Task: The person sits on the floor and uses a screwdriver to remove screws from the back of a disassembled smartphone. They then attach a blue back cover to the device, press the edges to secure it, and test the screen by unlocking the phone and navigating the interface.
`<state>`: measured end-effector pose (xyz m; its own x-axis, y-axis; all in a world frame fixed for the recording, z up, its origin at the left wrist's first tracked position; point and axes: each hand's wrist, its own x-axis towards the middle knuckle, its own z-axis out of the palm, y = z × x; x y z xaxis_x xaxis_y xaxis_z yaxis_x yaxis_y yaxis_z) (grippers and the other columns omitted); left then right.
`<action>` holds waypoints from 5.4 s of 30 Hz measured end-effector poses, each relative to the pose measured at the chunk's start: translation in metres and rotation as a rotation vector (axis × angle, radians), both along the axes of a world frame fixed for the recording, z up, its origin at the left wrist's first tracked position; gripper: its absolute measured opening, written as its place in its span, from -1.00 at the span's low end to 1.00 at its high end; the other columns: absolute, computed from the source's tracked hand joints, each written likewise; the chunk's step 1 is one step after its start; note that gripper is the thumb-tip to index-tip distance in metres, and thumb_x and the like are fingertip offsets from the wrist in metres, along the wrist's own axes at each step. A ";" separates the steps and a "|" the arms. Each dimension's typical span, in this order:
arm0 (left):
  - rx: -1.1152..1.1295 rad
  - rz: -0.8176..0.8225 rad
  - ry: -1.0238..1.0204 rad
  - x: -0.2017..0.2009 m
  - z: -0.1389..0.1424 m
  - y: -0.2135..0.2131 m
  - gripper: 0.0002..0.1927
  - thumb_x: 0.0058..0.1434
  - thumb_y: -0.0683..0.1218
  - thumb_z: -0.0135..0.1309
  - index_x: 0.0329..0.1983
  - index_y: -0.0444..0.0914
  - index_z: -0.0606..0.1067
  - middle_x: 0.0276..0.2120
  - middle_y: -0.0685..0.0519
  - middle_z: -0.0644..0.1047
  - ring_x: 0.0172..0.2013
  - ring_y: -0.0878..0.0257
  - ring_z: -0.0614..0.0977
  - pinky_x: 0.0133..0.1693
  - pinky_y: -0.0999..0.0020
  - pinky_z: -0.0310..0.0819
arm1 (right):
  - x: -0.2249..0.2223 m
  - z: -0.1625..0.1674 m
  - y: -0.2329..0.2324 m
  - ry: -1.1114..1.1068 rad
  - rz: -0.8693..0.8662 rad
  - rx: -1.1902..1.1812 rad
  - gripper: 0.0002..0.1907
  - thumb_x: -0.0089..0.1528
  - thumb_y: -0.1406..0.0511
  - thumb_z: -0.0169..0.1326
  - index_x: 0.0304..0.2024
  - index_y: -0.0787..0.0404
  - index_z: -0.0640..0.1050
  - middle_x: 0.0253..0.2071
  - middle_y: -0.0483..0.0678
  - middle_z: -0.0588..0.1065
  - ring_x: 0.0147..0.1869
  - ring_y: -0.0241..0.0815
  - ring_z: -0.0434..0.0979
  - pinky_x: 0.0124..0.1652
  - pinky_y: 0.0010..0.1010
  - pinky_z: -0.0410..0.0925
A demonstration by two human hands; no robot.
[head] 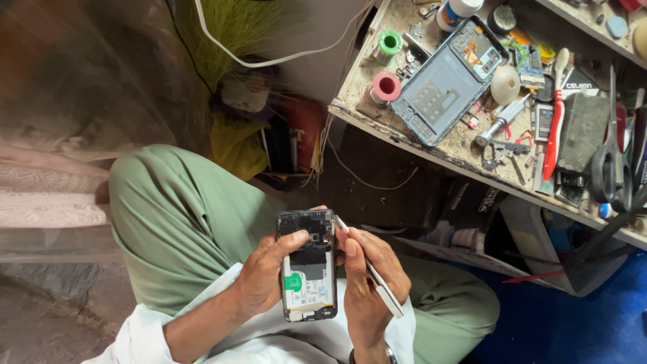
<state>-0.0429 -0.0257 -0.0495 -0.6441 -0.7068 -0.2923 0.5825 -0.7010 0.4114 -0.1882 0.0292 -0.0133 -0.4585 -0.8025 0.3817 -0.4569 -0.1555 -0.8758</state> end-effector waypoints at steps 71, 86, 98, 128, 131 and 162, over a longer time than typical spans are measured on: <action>-0.080 0.146 -0.138 -0.001 -0.002 0.014 -0.93 0.25 -0.23 0.18 -0.27 -0.36 0.54 -0.26 -0.16 0.67 -0.30 0.24 0.69 -0.20 0.31 0.65 | 0.002 0.011 0.018 0.650 0.258 -0.322 -0.63 0.18 0.52 0.33 0.03 0.40 0.57 0.00 0.17 0.56 0.01 0.06 0.69 -0.13 -0.35 0.58; 0.000 0.125 -0.118 0.006 0.006 0.007 -0.90 0.18 -0.22 0.19 -0.29 -0.37 0.55 -0.28 -0.20 0.67 -0.27 0.11 0.74 -0.17 0.18 0.71 | 0.003 0.010 0.032 0.311 0.075 -0.149 -0.85 0.38 0.37 0.05 -0.09 0.35 0.56 -0.05 0.05 0.59 0.02 -0.12 0.69 -0.02 -0.43 0.54; -0.304 0.100 -0.371 0.001 -0.002 0.026 -0.86 0.20 -0.18 0.28 -0.26 -0.37 0.60 -0.42 0.07 0.61 -0.41 0.41 0.59 -0.33 0.46 0.52 | -0.022 0.006 0.012 -0.512 0.306 0.370 -0.83 0.21 0.42 0.29 -0.17 0.41 0.70 -0.33 -0.13 0.37 -0.34 -0.42 0.35 -0.38 -0.60 0.28; 0.159 -0.083 -0.187 0.005 0.020 0.002 -0.78 0.08 -0.23 0.14 -0.18 -0.33 0.48 -0.21 -0.24 0.66 -0.17 -0.03 0.74 -0.14 0.05 0.69 | -0.143 0.089 -0.002 0.374 -0.264 0.141 -0.58 0.43 0.45 -0.05 0.35 0.35 0.44 -0.05 -0.02 0.46 -0.21 -0.28 0.45 -0.22 -0.46 0.36; 0.156 -0.076 -0.214 0.006 0.024 0.008 -0.81 0.06 -0.24 0.12 -0.24 -0.29 0.46 -0.23 -0.19 0.67 -0.19 0.01 0.75 -0.18 0.06 0.70 | -0.182 0.106 -0.032 0.708 -0.351 0.088 -0.70 0.36 0.54 0.08 0.16 0.42 0.51 0.03 0.10 0.54 0.01 -0.07 0.59 0.00 -0.25 0.45; 0.060 0.013 -0.324 0.016 0.029 0.013 -0.69 0.18 -0.26 0.06 0.00 -0.32 0.34 -0.19 -0.24 0.63 -0.26 0.11 0.70 -0.20 0.18 0.66 | -0.154 0.141 -0.063 0.161 0.097 -0.246 -0.81 0.52 0.35 0.18 0.00 0.33 0.44 0.00 -0.02 0.59 0.03 -0.27 0.71 0.02 -0.49 0.61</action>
<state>-0.0265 -0.0126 -0.0207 -0.5014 -0.6899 -0.5222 0.4373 -0.7228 0.5350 -0.3424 -0.0341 0.1279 -0.3018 -0.7142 0.6315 -0.5597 -0.4035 -0.7238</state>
